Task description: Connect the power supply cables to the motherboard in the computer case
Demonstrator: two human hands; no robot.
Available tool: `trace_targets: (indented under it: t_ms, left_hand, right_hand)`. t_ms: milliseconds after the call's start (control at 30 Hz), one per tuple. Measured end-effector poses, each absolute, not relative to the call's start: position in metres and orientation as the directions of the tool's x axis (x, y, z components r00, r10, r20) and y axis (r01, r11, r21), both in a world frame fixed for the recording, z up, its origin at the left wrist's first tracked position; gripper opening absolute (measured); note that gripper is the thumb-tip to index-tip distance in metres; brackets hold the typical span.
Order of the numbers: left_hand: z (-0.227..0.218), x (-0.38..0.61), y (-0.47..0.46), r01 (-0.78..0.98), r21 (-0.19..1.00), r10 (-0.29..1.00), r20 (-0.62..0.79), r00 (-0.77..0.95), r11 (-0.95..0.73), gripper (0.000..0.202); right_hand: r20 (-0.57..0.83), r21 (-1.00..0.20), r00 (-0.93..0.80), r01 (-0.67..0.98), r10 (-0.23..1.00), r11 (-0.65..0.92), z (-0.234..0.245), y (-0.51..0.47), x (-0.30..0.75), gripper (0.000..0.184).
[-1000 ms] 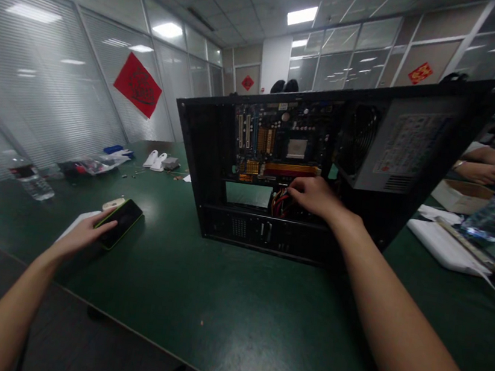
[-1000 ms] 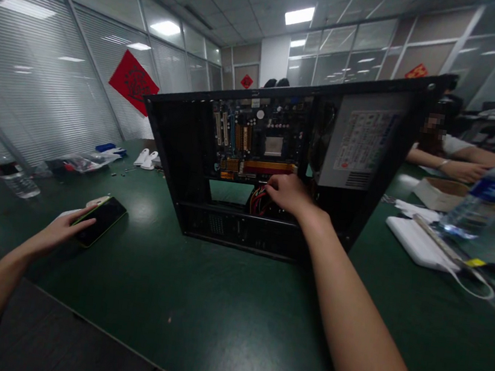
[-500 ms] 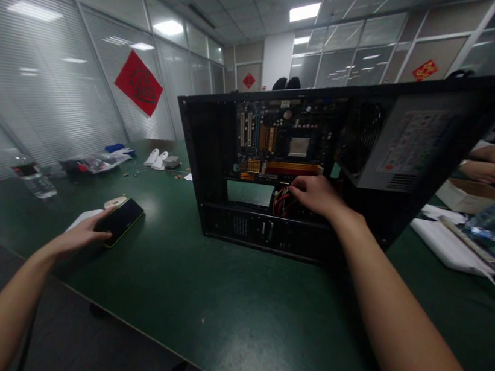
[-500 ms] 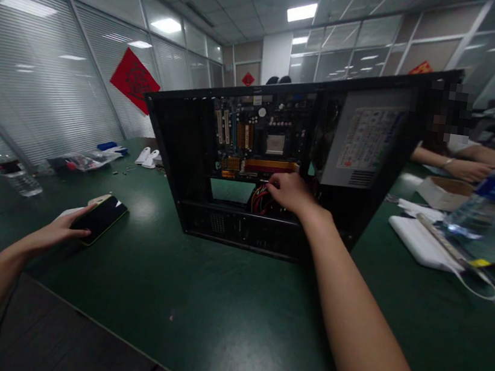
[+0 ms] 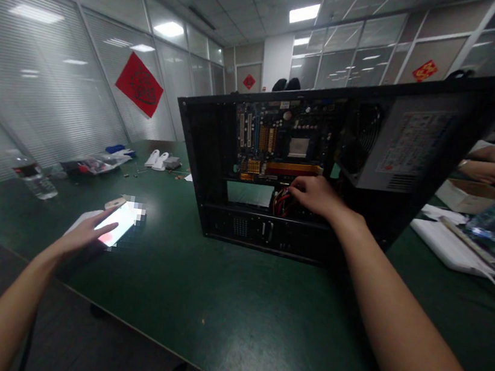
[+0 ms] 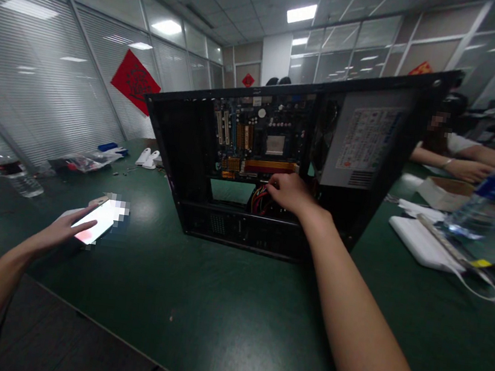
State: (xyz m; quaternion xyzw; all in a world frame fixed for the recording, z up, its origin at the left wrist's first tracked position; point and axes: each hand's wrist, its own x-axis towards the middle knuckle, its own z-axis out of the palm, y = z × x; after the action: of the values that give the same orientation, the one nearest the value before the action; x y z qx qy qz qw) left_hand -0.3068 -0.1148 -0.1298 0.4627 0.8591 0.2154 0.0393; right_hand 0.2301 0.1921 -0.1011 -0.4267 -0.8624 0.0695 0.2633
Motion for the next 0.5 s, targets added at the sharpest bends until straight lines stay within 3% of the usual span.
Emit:
trace_targets:
  t_ms: [67,233,367,500]
  left_hand:
    - [-0.133,-0.307,-0.114,0.751,0.453,0.810,0.100,-0.578,0.480,0.092]
    - [-0.143,-0.297,-0.110,0.621,0.606,0.675,0.180,-0.716,0.497,0.075]
    - [-0.154,-0.294,-0.106,0.518,0.773,0.571,0.253,-0.781,0.367,0.066]
    - [-0.162,-0.297,-0.104,0.419,0.857,0.515,0.225,-0.827,0.299,0.066]
  right_hand:
    - [0.400,-0.345,-0.501,0.694,0.768,0.632,-0.102,0.193,0.230,0.018]
    - [0.405,-0.337,-0.502,0.695,0.764,0.635,-0.104,0.195,0.231,0.018]
    - [0.405,-0.330,-0.500,0.701,0.765,0.632,-0.105,0.195,0.231,0.019]
    - [0.410,-0.325,-0.500,0.701,0.763,0.635,-0.106,0.196,0.231,0.019]
